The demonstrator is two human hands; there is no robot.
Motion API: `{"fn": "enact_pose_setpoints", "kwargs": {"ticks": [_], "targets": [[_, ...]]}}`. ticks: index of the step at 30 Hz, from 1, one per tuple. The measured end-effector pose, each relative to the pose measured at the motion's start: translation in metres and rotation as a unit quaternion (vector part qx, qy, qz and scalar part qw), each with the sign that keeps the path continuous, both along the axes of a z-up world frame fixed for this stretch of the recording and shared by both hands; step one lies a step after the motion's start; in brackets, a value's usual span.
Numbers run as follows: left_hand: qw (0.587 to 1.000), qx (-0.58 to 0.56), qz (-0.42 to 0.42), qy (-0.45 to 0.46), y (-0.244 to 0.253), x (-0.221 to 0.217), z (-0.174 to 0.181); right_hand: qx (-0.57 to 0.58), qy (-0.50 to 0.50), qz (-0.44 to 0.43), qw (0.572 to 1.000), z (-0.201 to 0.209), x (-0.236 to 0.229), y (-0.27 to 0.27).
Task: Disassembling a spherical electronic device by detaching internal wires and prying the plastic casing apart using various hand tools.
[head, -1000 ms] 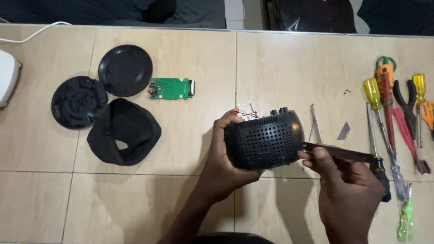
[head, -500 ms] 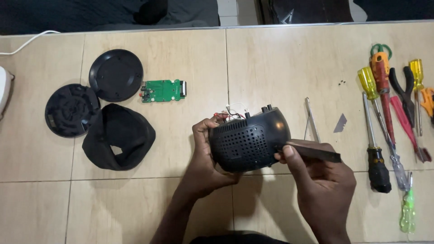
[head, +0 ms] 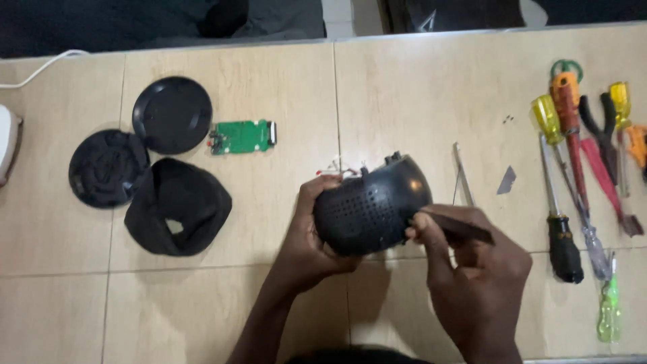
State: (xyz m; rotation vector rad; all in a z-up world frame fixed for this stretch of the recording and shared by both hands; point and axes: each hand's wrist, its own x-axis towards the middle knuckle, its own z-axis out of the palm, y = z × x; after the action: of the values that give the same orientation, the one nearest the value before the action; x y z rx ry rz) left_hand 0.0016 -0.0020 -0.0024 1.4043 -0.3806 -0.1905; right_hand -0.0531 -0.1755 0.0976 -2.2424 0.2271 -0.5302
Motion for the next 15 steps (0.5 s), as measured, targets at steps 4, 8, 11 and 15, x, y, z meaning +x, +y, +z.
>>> {"fn": "enact_pose_setpoints", "kwargs": {"ticks": [4,8,11,15], "targets": [[0.993,0.062,0.013,-0.095,0.005,-0.002,-0.01,-0.085,0.003,-0.015,0.996,-0.005,-0.008,0.006],[0.997,0.045,0.003,-0.058,0.003,0.0,-0.006,-0.116,-0.072,0.023,0.99,-0.01,-0.007,0.002],[0.997,0.035,0.007,-0.063,0.003,-0.002,-0.007,-0.032,0.061,-0.026,0.997,0.0,-0.002,-0.003],[0.997,0.034,0.007,-0.074,0.005,-0.004,-0.011,0.114,0.282,-0.137,0.943,0.01,0.006,-0.005]]}}
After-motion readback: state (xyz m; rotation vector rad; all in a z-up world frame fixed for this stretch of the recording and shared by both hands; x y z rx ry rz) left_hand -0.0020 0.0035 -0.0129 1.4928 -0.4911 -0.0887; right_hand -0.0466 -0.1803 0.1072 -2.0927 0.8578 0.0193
